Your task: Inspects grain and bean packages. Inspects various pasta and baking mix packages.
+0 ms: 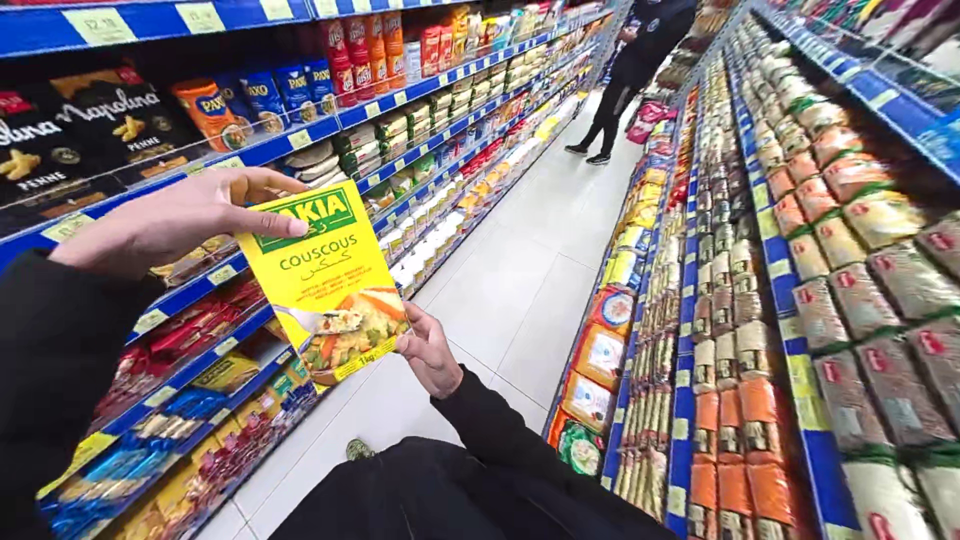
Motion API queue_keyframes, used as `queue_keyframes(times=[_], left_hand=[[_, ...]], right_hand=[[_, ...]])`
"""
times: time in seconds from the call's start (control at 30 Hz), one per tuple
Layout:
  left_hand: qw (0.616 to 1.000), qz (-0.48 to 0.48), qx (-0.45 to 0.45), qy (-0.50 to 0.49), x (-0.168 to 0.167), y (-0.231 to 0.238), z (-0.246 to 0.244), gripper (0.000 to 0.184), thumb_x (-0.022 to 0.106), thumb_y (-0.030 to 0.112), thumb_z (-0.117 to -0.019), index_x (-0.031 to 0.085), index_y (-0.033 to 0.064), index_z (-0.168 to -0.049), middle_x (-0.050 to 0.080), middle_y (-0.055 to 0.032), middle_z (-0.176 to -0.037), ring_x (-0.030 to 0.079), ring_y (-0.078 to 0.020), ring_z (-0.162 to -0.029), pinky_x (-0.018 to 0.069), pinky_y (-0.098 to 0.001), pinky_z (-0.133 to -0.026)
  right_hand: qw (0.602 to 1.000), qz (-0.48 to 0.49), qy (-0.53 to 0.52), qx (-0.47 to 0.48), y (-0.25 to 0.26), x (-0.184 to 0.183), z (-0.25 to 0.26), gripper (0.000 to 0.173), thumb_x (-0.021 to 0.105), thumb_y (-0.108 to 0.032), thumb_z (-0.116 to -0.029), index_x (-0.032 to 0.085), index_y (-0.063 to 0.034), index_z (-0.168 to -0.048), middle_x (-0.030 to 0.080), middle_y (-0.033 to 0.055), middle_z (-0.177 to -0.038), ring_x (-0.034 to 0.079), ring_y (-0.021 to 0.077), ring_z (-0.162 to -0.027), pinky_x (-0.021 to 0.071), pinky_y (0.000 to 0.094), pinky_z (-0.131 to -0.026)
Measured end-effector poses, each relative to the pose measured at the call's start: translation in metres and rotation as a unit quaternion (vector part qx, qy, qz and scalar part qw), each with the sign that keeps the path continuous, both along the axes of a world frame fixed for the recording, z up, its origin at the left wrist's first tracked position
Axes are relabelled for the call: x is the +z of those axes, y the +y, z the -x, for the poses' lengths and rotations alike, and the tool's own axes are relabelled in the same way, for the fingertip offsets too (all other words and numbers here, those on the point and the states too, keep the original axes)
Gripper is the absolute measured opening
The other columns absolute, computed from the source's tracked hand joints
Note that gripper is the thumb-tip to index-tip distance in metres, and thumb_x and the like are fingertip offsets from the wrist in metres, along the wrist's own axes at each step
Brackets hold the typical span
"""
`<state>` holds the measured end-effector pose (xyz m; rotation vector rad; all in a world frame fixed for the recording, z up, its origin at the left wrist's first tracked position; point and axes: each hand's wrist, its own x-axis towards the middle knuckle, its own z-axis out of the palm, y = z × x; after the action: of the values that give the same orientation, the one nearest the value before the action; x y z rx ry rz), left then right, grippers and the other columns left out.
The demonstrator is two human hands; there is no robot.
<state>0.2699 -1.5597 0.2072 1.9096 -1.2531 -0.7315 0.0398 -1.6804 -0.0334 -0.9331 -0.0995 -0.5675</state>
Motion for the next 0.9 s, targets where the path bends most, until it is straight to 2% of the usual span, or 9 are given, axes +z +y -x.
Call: queue_keyframes(times=[0.1,0.2,0.23,0.33,0.57,0.8,0.9], left_hand=[[0.999,0.035,0.020,0.011,-0.002,-0.003,0.010,0.038,0.070,0.024,-0.0938,0.065,0.0149,-0.130,0.074,-0.0078,-0.107,0.074,-0.0188,-0.088,0.0632,-0.0341,-0.073],[0.997,0.069,0.012,0.034,-0.007,-0.001,0.013,0.034,0.064,0.027,-0.1005,0.063,0.0121,-0.131,0.073,-0.0070,-0.112,0.073,-0.0165,-0.094,0.0633,-0.0319,-0.078],[0.997,0.074,0.006,0.037,-0.009,0.002,0.011,0.032,0.060,0.029,-0.1028,0.063,0.0112,-0.129,0.074,-0.0064,-0.110,0.074,-0.0150,-0.092,0.0634,-0.0303,-0.077],[0.994,0.083,-0.009,0.077,-0.013,0.007,0.004,0.030,0.058,0.025,-0.1041,0.066,0.0072,-0.126,0.075,-0.0090,-0.109,0.075,-0.0182,-0.091,0.0646,-0.0330,-0.076],[0.985,0.100,0.006,0.143,-0.022,0.012,-0.005,0.027,0.058,0.014,-0.1033,0.065,0.0037,-0.127,0.074,-0.0126,-0.110,0.075,-0.0223,-0.094,0.0649,-0.0358,-0.080],[0.985,0.104,0.008,0.135,-0.031,0.020,-0.009,0.025,0.058,0.012,-0.1024,0.066,0.0037,-0.124,0.074,-0.0112,-0.110,0.074,-0.0200,-0.093,0.0642,-0.0335,-0.080],[0.987,0.092,0.015,0.133,-0.033,0.020,-0.010,0.027,0.057,0.011,-0.1023,0.065,0.0045,-0.127,0.074,-0.0101,-0.110,0.075,-0.0188,-0.092,0.0644,-0.0326,-0.079]], right_hand=[[0.999,-0.044,-0.005,0.001,0.002,0.006,0.006,0.078,0.082,-0.033,-0.0855,0.045,0.0046,-0.143,0.068,0.0155,-0.123,0.071,0.0226,-0.106,0.0595,0.0416,-0.093],[0.998,-0.061,-0.016,-0.013,0.004,0.010,0.010,0.079,0.082,-0.036,-0.0852,0.045,0.0050,-0.141,0.068,0.0187,-0.122,0.072,0.0267,-0.103,0.0604,0.0446,-0.091],[0.998,-0.061,-0.014,-0.016,0.007,0.011,0.010,0.081,0.082,-0.039,-0.0850,0.044,0.0054,-0.142,0.069,0.0195,-0.121,0.072,0.0276,-0.103,0.0605,0.0454,-0.091],[0.998,-0.055,0.006,-0.014,0.008,0.012,0.010,0.090,0.082,-0.043,-0.0839,0.038,0.0080,-0.143,0.068,0.0226,-0.120,0.072,0.0309,-0.103,0.0606,0.0477,-0.092],[0.998,-0.054,-0.011,0.006,0.006,0.007,0.004,0.076,0.080,-0.034,-0.0880,0.042,0.0057,-0.141,0.066,0.0233,-0.123,0.071,0.0328,-0.107,0.0597,0.0492,-0.094],[0.998,-0.059,0.004,0.025,0.007,-0.002,-0.001,0.074,0.081,-0.031,-0.0879,0.043,0.0036,-0.142,0.065,0.0226,-0.125,0.070,0.0327,-0.108,0.0589,0.0495,-0.096],[0.998,-0.055,0.000,0.030,0.007,-0.006,-0.001,0.078,0.080,-0.030,-0.0881,0.040,0.0034,-0.145,0.064,0.0229,-0.127,0.070,0.0327,-0.110,0.0580,0.0496,-0.097]])
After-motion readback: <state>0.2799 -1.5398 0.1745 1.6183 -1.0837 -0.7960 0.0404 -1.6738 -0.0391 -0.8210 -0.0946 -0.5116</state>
